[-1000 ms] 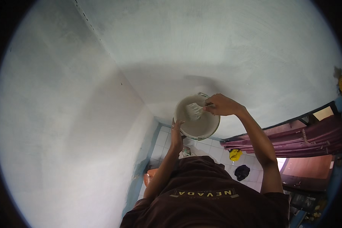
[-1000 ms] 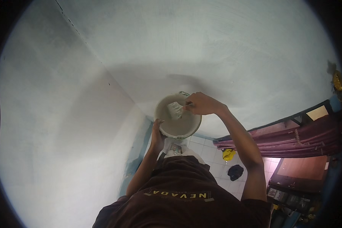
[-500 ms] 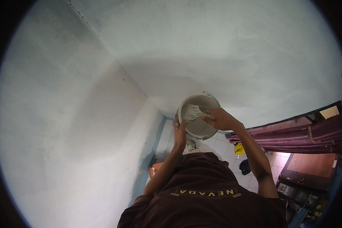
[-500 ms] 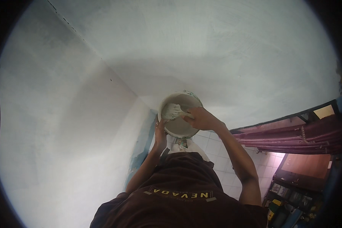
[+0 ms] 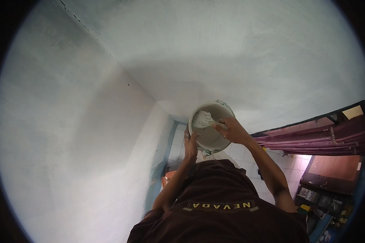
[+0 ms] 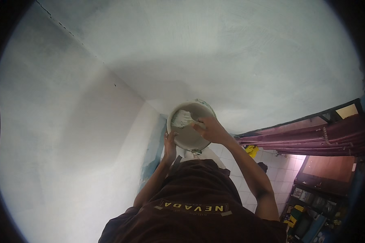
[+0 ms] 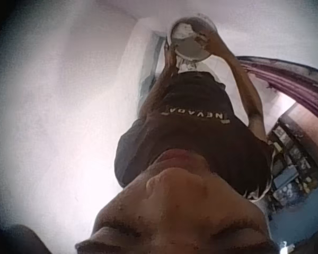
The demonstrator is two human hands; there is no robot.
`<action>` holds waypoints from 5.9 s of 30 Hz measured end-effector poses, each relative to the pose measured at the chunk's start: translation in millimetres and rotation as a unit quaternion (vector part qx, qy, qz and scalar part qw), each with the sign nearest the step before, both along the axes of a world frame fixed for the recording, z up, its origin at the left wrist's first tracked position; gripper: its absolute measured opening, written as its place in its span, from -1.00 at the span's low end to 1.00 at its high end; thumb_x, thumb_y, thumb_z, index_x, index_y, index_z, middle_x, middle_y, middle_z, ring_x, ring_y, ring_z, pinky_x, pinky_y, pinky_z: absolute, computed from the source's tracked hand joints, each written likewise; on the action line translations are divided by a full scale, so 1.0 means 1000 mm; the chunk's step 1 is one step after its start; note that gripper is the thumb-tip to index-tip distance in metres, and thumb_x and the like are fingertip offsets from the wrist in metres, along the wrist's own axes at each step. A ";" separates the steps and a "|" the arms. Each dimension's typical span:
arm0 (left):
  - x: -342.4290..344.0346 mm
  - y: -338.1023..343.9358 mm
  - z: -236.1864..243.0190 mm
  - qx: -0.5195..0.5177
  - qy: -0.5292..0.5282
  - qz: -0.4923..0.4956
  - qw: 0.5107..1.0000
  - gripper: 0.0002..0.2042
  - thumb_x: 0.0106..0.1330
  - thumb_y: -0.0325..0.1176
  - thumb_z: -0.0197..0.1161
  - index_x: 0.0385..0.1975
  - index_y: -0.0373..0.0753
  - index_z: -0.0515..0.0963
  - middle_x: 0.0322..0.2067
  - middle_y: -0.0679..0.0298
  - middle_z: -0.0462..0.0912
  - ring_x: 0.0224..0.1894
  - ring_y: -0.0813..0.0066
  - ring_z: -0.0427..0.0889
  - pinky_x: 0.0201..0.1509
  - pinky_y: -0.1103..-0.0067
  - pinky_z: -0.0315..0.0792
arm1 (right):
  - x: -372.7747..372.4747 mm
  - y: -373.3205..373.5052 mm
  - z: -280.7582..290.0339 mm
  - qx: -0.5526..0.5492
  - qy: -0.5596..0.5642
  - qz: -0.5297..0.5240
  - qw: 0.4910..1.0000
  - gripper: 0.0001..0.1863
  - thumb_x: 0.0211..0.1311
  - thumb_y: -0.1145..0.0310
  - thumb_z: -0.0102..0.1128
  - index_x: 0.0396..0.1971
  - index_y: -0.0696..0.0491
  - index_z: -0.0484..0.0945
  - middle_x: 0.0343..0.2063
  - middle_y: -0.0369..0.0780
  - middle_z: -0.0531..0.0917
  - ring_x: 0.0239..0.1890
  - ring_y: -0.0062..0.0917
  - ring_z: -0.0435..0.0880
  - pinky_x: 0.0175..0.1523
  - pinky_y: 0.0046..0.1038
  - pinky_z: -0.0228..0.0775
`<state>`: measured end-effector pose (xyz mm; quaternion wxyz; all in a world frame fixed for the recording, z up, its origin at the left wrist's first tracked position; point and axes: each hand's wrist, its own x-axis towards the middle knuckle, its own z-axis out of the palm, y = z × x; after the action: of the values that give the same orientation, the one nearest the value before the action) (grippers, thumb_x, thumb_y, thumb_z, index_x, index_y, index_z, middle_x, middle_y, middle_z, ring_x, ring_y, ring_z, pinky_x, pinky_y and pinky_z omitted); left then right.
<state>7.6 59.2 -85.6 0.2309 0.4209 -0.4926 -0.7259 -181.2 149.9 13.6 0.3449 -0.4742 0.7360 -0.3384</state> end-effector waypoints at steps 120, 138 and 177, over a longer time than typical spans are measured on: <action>-0.011 -0.043 -0.029 0.169 0.202 -0.015 0.965 -0.57 0.37 -0.03 0.03 0.08 -0.19 0.41 -0.05 0.13 0.59 -0.01 0.26 0.65 -0.02 0.31 0.60 | -0.021 -0.122 0.541 0.151 0.840 0.062 0.518 -0.58 0.04 0.00 0.39 -0.49 0.12 0.71 -0.45 -0.13 0.74 -0.31 -0.30 0.73 -0.13 -0.29 0.51; 0.000 -0.038 -0.021 0.179 0.156 -0.011 0.971 -0.61 0.29 -0.02 0.09 -0.02 -0.13 0.44 -0.15 0.22 0.60 -0.18 0.30 0.68 -0.26 0.32 0.61 | -0.033 -0.110 0.586 0.077 0.856 0.022 0.510 -0.43 0.06 -0.13 0.39 -0.31 0.17 0.71 -0.37 -0.06 0.73 -0.22 -0.18 0.70 -0.10 -0.21 0.47; 0.004 -0.041 -0.044 0.165 0.179 -0.037 0.969 -0.47 0.30 0.02 0.04 0.20 -0.13 0.37 -0.01 0.15 0.59 -0.09 0.24 0.70 -0.30 0.31 0.66 | -0.020 -0.123 0.608 0.126 0.865 0.023 0.484 -0.47 0.07 -0.12 0.41 -0.47 0.14 0.65 -0.41 -0.13 0.69 -0.29 -0.27 0.65 -0.14 -0.27 0.46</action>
<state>11.7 17.7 -129.2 0.2157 0.2974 -0.3320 -0.8688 -201.1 27.1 621.8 -0.4022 -0.4965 0.6865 0.3471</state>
